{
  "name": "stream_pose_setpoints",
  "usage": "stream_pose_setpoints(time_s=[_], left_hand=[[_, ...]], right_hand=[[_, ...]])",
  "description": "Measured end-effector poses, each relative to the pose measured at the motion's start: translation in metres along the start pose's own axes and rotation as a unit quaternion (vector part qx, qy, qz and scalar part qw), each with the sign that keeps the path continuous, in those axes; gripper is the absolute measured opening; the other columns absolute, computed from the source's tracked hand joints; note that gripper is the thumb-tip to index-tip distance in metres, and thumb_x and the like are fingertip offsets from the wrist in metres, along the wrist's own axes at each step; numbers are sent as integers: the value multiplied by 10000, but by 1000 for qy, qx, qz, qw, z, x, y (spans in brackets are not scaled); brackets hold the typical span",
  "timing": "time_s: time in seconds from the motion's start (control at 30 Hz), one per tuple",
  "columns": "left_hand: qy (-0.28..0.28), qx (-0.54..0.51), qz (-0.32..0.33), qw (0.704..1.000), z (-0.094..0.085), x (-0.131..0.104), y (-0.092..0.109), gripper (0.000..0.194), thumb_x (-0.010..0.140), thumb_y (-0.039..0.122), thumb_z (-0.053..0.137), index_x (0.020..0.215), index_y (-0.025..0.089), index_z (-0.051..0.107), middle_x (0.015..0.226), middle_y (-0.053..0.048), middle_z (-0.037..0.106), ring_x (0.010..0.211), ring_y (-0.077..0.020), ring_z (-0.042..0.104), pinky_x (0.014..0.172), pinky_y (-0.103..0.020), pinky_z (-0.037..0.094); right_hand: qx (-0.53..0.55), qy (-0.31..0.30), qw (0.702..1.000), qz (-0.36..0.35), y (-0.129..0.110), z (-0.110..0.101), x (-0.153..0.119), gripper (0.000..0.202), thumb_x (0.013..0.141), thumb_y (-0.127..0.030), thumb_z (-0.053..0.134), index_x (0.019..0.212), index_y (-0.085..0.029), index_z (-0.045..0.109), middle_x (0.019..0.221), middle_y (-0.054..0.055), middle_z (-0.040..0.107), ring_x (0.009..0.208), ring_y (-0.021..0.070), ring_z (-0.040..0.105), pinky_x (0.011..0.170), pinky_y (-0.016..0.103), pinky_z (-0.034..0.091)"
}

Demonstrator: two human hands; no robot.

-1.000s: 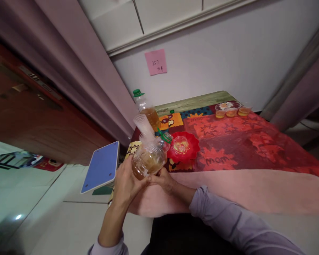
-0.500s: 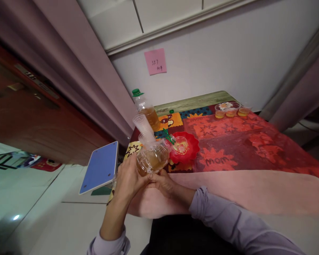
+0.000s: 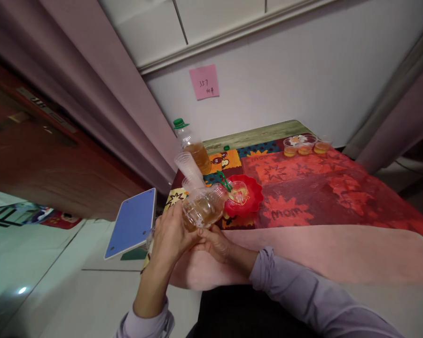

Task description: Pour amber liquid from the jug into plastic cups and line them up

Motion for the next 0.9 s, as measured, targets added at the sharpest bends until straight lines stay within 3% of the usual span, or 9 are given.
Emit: stream_pose_setpoints(time_s=[0.13,0.6,0.9], left_hand=[[-8,7,0,1000,-4,0,4,587,805,472,758,1267,175,551,1258,-189,724,1235,-429,675,974,-513,522],[-14,15,3,1000,-7,1,8,664,820,483,755,1352,167,515,1325,-209,712,1289,-425,658,984,-503,513],[-19,22,2,1000,-11,1,10,592,835,482,725,1308,180,537,1269,-196,731,1248,-418,671,953,-487,514]], right_hand=[[3,-5,1000,1,-1,1,-1,655,754,-490,928,1288,-273,618,1231,79,770,1070,287,762,930,523,637],[12,-11,1000,-8,6,-5,2,616,794,-478,911,1301,-288,616,1239,78,778,1124,299,756,949,551,642],[24,-13,1000,-8,6,-5,2,633,795,-483,918,1311,-277,616,1250,77,779,1092,288,769,948,538,644]])
Point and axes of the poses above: each hand's wrist, its own x-axis towards the middle knuckle, its own z-axis out of the palm, y = z × x, the point moved 1 cm from there along x, towards the middle knuckle
